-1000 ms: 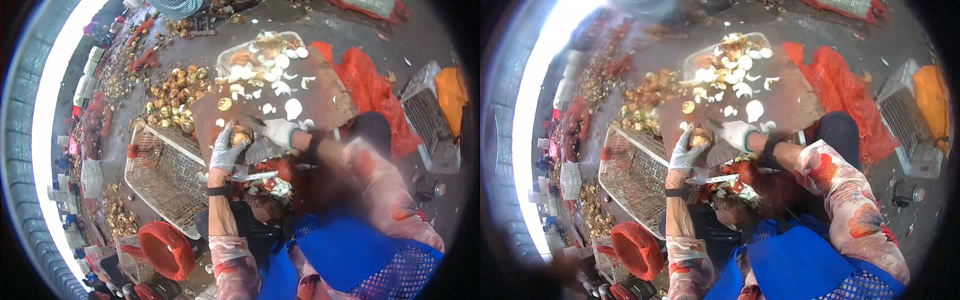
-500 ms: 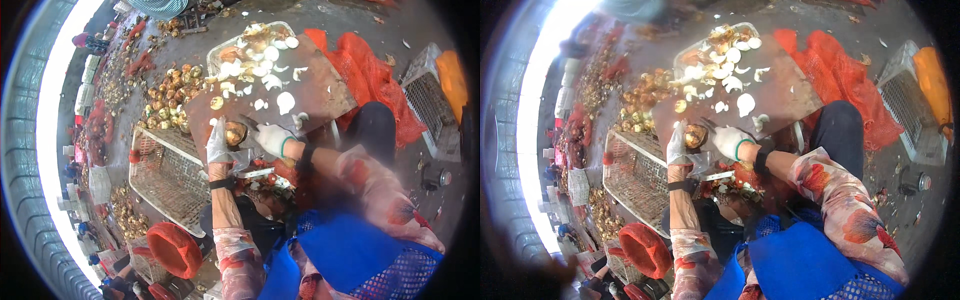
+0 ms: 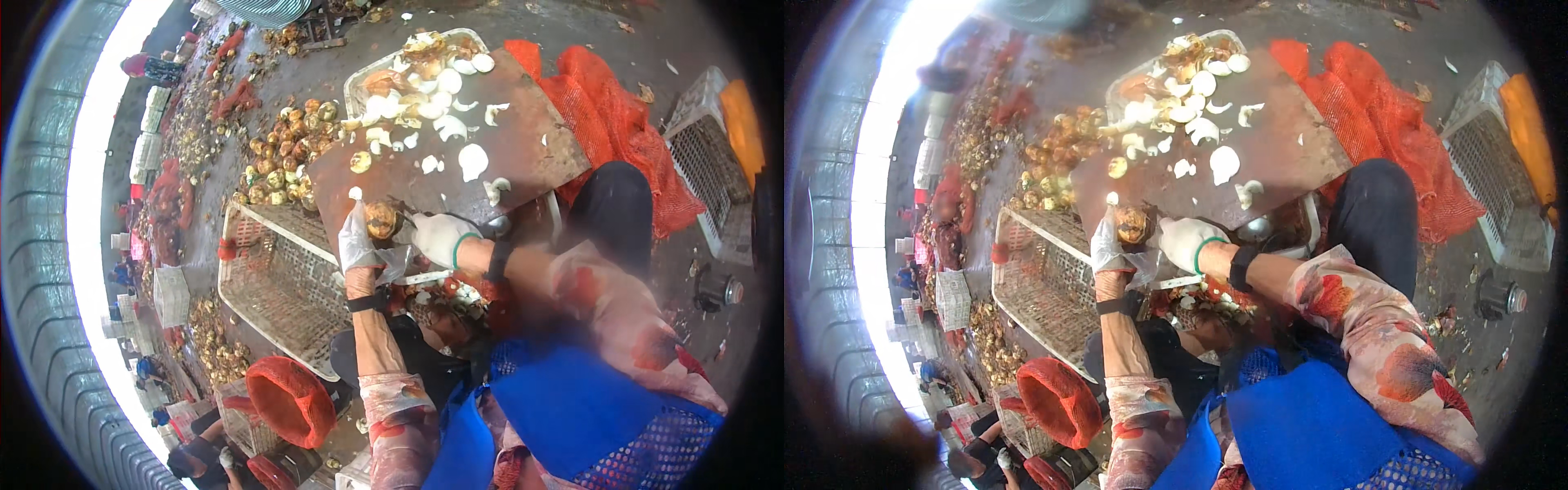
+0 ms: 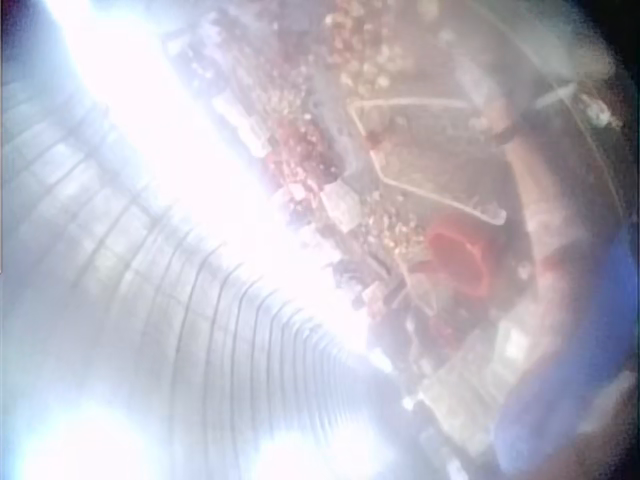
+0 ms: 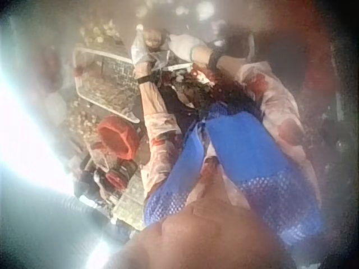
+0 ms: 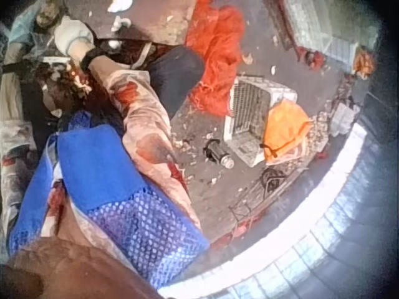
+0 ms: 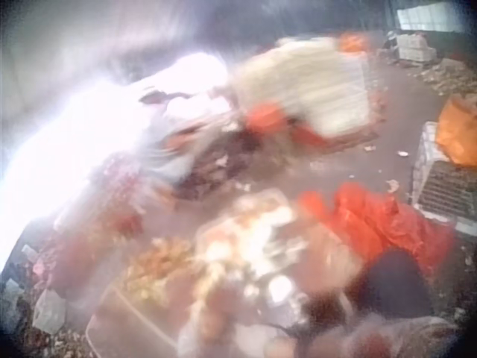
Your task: The person peels onions by trimming the ends and peeling away the skins using a knife and by hand, then places the peeled onions into a basket.
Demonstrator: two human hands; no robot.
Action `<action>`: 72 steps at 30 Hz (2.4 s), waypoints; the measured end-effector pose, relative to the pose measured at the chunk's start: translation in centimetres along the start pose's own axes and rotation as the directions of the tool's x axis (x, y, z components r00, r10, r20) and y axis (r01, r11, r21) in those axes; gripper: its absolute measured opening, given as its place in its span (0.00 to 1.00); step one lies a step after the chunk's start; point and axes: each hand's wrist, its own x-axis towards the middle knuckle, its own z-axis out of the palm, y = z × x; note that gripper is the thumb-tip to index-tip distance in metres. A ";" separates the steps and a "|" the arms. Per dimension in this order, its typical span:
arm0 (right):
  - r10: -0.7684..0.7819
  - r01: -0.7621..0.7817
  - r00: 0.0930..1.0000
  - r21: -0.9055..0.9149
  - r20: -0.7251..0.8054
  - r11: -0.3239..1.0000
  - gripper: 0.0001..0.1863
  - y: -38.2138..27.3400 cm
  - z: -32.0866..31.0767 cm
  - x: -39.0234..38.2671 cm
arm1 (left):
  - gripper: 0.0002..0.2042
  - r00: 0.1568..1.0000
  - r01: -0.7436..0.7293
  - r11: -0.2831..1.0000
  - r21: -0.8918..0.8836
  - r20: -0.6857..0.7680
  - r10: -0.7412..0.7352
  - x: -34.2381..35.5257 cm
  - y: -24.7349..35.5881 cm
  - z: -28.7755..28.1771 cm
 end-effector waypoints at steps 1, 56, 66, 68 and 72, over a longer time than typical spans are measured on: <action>0.057 -0.056 0.998 0.048 -0.014 0.997 0.16 -0.1 0.5 -0.1 | 0.22 1.000 0.016 1.000 0.020 -0.004 -0.016 0.0 0.0 0.1; -0.044 0.039 0.994 -0.056 -0.096 0.998 0.17 2.5 1.7 -0.4 | 0.20 0.802 -0.549 0.420 0.722 0.316 0.506 -3.0 0.0 -0.2; -0.030 0.030 0.999 -0.016 -0.018 0.999 0.17 1.7 2.5 -4.2 | 0.18 0.993 -0.025 0.999 -0.039 0.115 0.029 -3.4 0.1 0.0; -0.077 0.076 0.996 -0.032 -0.050 0.997 0.16 1.3 2.8 -3.6 | 0.18 0.604 -0.715 0.122 0.689 0.521 0.603 -3.1 -0.5 -1.5; -0.045 0.047 0.997 0.035 -0.060 0.998 0.14 0.1 3.0 -3.4 | 0.17 0.504 -0.683 -0.065 0.727 0.534 0.679 -2.0 -1.8 -1.8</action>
